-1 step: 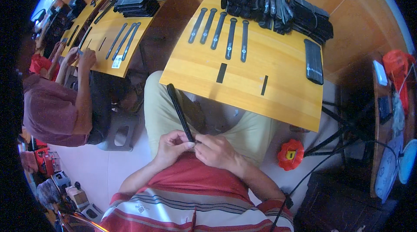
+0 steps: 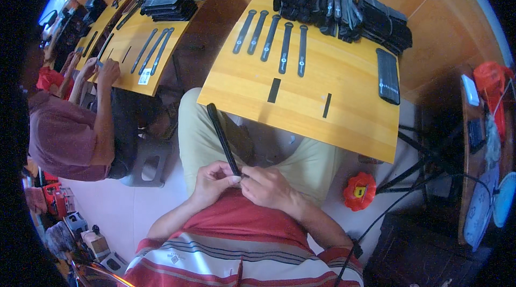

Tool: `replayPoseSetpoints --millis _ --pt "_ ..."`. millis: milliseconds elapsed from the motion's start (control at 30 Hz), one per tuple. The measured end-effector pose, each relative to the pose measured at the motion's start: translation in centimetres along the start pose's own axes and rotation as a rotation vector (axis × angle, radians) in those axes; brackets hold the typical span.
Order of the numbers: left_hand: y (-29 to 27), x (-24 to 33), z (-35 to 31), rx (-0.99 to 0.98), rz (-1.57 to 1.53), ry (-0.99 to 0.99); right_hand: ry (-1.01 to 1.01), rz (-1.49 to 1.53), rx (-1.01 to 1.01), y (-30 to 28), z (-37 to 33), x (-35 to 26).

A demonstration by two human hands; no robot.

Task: The recorder picks up individual black rubber straps and slides them into a long black protective tube or sleeve as part of an assembly line process.

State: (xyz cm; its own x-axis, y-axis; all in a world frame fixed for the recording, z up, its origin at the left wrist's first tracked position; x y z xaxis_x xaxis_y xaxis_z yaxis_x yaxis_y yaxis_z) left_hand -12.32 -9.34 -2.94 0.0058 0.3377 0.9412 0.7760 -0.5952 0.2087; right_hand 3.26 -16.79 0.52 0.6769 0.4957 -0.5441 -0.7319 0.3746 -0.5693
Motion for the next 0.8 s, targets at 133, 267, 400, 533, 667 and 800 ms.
replayPoseSetpoints --millis 133,267,400,533,667,800 --pt "0.3 -0.1 -0.2 -0.005 -0.049 0.009 -0.035 -0.029 0.014 0.0 0.0 0.0" --pt "0.2 -0.6 -0.3 -0.006 -0.030 -0.001 0.047 0.027 -0.006 0.2 -0.3 0.3" --pt "0.3 -0.3 -0.2 -0.009 -0.061 -0.005 0.189 0.253 0.079 0.0 -0.6 0.5" --pt "0.3 -0.6 -0.2 -0.022 -0.093 -0.036 0.267 0.358 0.033 0.1 -1.3 1.1" --pt "0.3 -0.5 -0.2 -0.028 -0.081 -0.043 0.302 0.388 -0.015 -0.1 -1.0 1.0" --pt "0.3 -0.6 -0.2 -0.040 -0.082 -0.047 0.300 0.425 -0.029 -0.4 -0.7 0.9"
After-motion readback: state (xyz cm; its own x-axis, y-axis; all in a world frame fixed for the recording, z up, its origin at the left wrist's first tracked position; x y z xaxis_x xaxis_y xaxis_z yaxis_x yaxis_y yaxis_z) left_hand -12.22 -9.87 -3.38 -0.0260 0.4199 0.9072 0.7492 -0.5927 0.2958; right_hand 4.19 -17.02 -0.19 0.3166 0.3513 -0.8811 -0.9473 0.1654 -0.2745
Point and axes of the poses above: each hand's wrist, its own z-axis towards the middle knuckle, its own y-axis out of the palm, x = y × z, the point moved 4 cm from there along z, towards the middle knuckle, and after that the axes turned 5 degrees about x, right-handed, at the moved point
